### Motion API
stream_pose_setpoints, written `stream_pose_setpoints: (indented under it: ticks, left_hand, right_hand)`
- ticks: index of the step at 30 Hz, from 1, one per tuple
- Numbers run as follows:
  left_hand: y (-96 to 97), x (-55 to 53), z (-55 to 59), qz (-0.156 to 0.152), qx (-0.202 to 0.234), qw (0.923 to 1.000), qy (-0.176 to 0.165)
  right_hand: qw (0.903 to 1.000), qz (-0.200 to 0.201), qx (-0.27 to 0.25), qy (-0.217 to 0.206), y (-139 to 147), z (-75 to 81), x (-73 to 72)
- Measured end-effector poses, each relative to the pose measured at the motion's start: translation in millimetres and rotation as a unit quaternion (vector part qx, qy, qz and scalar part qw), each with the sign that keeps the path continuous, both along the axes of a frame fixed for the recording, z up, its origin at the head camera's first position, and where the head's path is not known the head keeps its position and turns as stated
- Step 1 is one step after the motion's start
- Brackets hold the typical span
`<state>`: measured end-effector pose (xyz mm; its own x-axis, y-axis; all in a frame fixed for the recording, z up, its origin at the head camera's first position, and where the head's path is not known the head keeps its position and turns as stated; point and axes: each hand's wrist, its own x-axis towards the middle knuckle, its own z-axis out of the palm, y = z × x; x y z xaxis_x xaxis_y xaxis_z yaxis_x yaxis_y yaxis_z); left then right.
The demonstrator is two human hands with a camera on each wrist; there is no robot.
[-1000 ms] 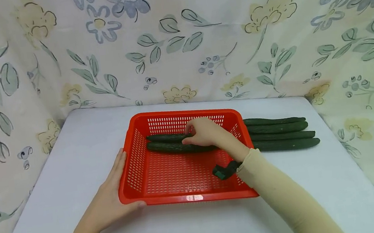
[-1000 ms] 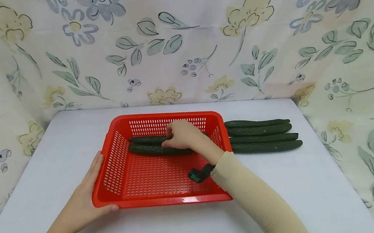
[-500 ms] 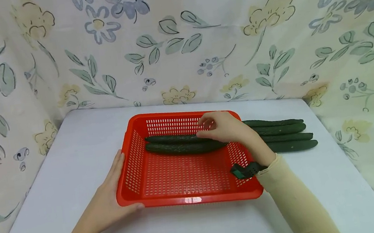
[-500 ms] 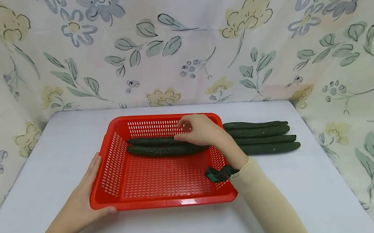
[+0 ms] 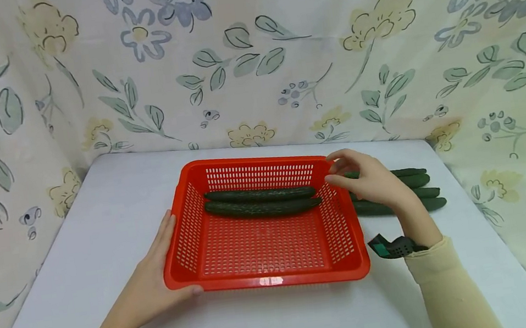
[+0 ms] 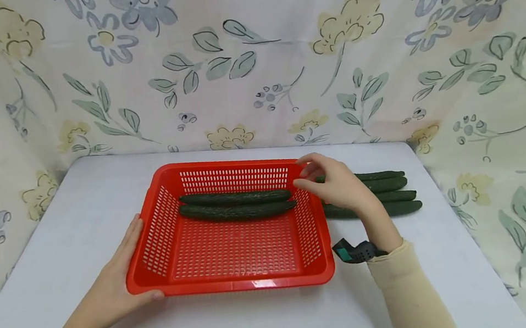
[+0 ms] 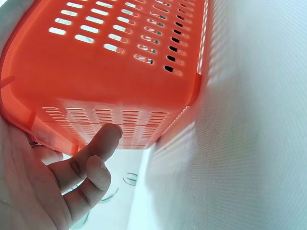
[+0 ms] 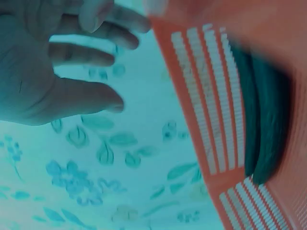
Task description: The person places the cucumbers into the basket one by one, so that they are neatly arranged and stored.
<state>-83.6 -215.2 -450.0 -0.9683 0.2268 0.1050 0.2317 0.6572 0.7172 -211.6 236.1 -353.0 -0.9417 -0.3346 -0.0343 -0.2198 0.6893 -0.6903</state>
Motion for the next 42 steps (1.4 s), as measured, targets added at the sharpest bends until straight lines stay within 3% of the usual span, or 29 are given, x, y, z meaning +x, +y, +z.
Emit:
stream_pose_setpoints:
  ticks: [9, 21, 26, 32, 42]
  left_hand:
    - [0.1, -0.8, -0.7, 0.000, 0.001, 1.0000, -0.003]
    - [0.0, 1.9, 0.1, 0.001, 0.007, 0.9999, -0.009]
    - [-0.4, 1.0, -0.3, 0.001, 0.004, 1.0000, -0.005]
    - [-1.3, -1.5, -2.4, 0.009, -0.002, 0.9999, -0.008]
    - [-0.6, 1.1, -0.1, 0.008, -0.007, 0.9999, -0.008]
  right_hand:
    - [0.9925, -0.088, -0.025, 0.081, 56, -25.9, 19.4]
    - [0.9696, -0.186, -0.032, 0.156, 96, -90.7, 53.1]
    - [0.9525, -0.226, -0.065, 0.194, 102, -107.5, 59.9]
    - [0.9365, -0.268, -0.099, 0.203, 108, -120.7, 60.4]
    - [0.9386, -0.273, -0.108, 0.182, 104, -132.9, 58.0]
